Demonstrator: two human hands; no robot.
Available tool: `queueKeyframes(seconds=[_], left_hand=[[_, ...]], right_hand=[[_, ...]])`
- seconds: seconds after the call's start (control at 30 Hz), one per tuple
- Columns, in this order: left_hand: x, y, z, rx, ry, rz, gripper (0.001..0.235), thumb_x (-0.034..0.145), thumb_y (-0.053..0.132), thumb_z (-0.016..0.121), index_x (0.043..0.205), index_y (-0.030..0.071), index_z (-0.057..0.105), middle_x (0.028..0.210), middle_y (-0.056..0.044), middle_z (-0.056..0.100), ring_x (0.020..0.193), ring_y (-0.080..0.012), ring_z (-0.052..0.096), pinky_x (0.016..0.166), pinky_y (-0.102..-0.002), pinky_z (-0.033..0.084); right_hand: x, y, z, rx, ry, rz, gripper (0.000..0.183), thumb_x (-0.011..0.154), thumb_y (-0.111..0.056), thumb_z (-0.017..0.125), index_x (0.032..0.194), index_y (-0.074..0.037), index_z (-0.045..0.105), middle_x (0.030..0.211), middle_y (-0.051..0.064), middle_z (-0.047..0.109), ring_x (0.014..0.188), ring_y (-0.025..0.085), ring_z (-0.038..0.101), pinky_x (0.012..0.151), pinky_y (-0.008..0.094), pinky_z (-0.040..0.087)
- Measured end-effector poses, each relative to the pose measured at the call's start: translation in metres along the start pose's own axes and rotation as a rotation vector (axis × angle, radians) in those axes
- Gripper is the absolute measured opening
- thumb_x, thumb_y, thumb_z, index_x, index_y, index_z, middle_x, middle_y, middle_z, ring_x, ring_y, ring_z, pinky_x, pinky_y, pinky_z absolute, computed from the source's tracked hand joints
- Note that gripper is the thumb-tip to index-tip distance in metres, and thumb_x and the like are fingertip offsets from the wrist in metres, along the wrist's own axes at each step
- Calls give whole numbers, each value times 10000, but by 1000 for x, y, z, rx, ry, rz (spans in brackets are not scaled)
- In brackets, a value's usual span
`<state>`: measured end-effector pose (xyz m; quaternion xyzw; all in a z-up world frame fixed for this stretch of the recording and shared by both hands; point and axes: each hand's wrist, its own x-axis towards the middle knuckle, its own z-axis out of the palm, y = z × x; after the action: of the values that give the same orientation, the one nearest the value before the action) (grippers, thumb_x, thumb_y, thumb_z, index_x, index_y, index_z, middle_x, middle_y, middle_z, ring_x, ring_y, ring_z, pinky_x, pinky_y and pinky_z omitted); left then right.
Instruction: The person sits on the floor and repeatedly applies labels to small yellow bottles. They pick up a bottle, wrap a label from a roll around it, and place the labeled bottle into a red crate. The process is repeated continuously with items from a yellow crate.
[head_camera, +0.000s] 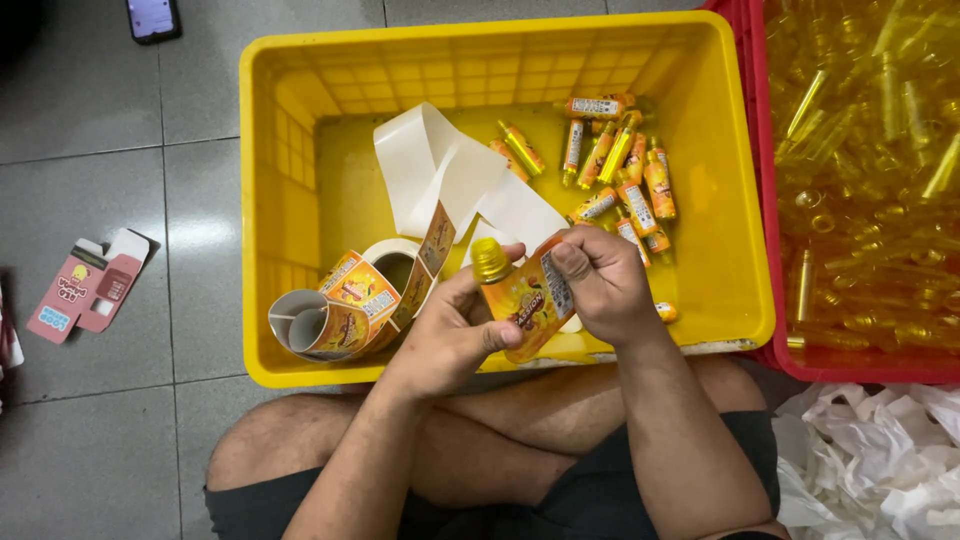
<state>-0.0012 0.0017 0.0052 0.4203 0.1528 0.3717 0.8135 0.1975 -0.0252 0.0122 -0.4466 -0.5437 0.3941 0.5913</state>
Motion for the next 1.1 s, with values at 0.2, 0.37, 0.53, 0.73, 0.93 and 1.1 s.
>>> queueKeyframes(seconds=[0.2,0.37,0.53,0.73,0.93,1.1], left_hand=[[1,-13,-11,3,36,22,677,739,37,876,1342,-58,582,1087,-198,689,977,-255,701,880,-415,616],[-6,-25,-18,-53,21,-12,628,724,13,877,1285,-64,606,1065,-217,699,969,-283,711,864,-429,619],[-7,-26,-18,-89,-23,-15,552,780,55,841,1267,-79,619,1084,-222,703,993,-291,712,876,-442,615],[-10,-29,-18,-118,-34,15,492,810,-4,801,1255,-96,614,1081,-243,707,1015,-300,709,887,-466,609],[-4,-6,-4,1,-21,54,608,826,44,806,1372,-46,555,1158,-182,697,1075,-248,676,952,-453,584],[-11,-34,-24,-4,20,32,477,850,4,761,1290,-79,594,1099,-213,714,1032,-263,697,913,-446,597]], right_hand=[[1,-2,3,41,6,4,368,1087,-133,507,738,-55,594,542,63,578,451,106,545,523,234,491],[-2,0,7,79,1,1,366,1075,-162,541,736,-44,611,638,92,644,463,105,533,499,251,483],[-2,-3,10,90,-21,-25,370,1067,-133,550,706,-56,573,649,116,655,440,130,549,475,253,485],[-2,-10,14,31,-12,-58,360,1066,-150,550,729,-36,601,702,116,640,533,152,527,551,281,487],[6,-21,17,-58,-21,-100,386,1078,-178,543,718,-54,604,699,103,616,560,176,547,594,295,497],[1,-16,18,-96,-18,-113,353,1068,-147,565,731,-54,612,704,98,609,620,199,577,663,321,511]])
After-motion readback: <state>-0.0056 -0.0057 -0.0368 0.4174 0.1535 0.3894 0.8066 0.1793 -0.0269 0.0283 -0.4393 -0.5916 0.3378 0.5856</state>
